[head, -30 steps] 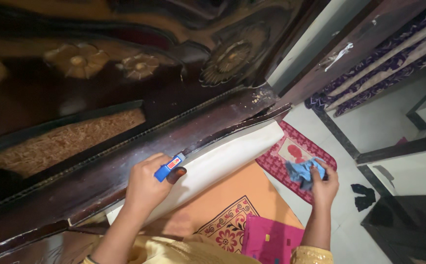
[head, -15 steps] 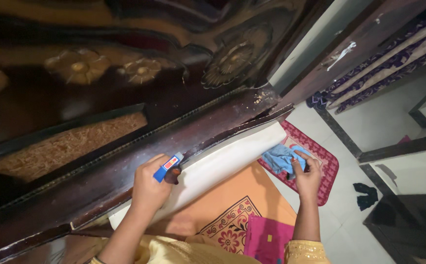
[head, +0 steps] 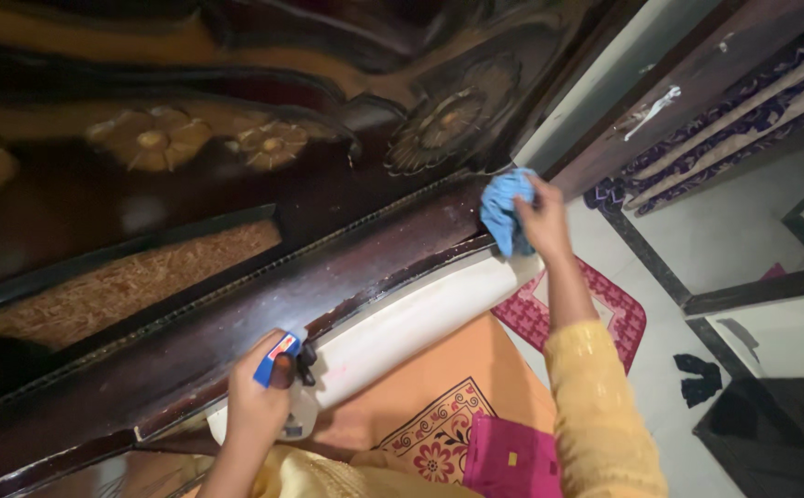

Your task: The person wipes the wooden headboard of a bed using a cloth after spraying it with a cleaning solution.

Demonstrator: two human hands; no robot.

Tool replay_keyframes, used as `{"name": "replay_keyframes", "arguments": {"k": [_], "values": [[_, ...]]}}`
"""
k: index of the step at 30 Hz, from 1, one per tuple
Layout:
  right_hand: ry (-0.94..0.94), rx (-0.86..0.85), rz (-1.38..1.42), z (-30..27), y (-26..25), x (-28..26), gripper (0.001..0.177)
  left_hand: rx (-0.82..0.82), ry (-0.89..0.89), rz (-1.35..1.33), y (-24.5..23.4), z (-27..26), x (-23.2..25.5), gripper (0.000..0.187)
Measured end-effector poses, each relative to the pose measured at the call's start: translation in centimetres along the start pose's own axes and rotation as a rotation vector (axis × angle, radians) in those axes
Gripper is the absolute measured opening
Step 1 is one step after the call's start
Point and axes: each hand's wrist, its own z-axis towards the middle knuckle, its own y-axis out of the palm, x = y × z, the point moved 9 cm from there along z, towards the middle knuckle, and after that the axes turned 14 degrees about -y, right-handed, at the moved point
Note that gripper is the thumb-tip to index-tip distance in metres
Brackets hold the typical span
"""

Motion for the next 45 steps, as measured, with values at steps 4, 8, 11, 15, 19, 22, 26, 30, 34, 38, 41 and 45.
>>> {"name": "replay_keyframes", "arguments": {"k": [4, 8, 11, 15, 19, 22, 26, 30, 34, 38, 41, 45], "values": [[-0.161, -0.395, -0.251, 2.5, 8.7, 4.6, 0.092, 0.031, -0.064, -0.066, -1.2, -1.0, -1.1, 0.069], [0.238, -0.461, -0.527, 3.3, 11.0, 9.3, 0.075, 0.067, -0.086, -0.083, -2.1, -1.9, -2.0, 0.069], [0.301, -0.491, -0.55, 3.6, 13.7, 8.0, 0.067, 0.076, -0.101, -0.071, -3.0, -2.4, -2.7, 0.069], [0.147, -0.533, -0.575, 2.8, 18.4, 1.0, 0.045, 0.086, -0.132, -0.04, -4.1, -3.0, -3.7, 0.07], [-0.029, -0.625, -0.367, 2.2, 18.7, -7.6, 0.051, 0.073, -0.095, -0.067, -4.7, -3.0, -3.1, 0.071], [-0.204, -0.724, -0.243, 1.1, 18.1, -11.6, 0.052, 0.062, -0.104, -0.052, -4.4, -3.0, -2.8, 0.07], [-0.289, -0.821, -0.037, 1.5, 15.7, -10.0, 0.065, 0.067, -0.121, -0.009, -3.4, -2.7, -2.5, 0.07], [-0.174, -0.793, 0.031, 3.0, 13.6, -0.4, 0.06, 0.095, -0.127, -0.001, -1.9, -1.8, -2.6, 0.07], [-0.217, -0.557, 0.049, 5.7, 8.7, 9.1, 0.061, 0.105, -0.164, -0.005, -0.3, -1.3, -3.1, 0.069], [0.058, -0.207, -0.069, 7.0, 4.0, 15.7, 0.043, 0.117, -0.169, -0.026, 0.9, -1.7, -3.3, 0.068], [0.236, -0.119, -0.394, 5.6, 2.5, 16.6, 0.035, 0.106, -0.135, -0.05, 1.3, -2.2, -3.1, 0.067], [0.121, -0.147, -0.919, 5.5, 3.3, 11.7, 0.052, 0.112, -0.123, -0.016, 0.7, -2.3, -3.1, 0.063]]}}
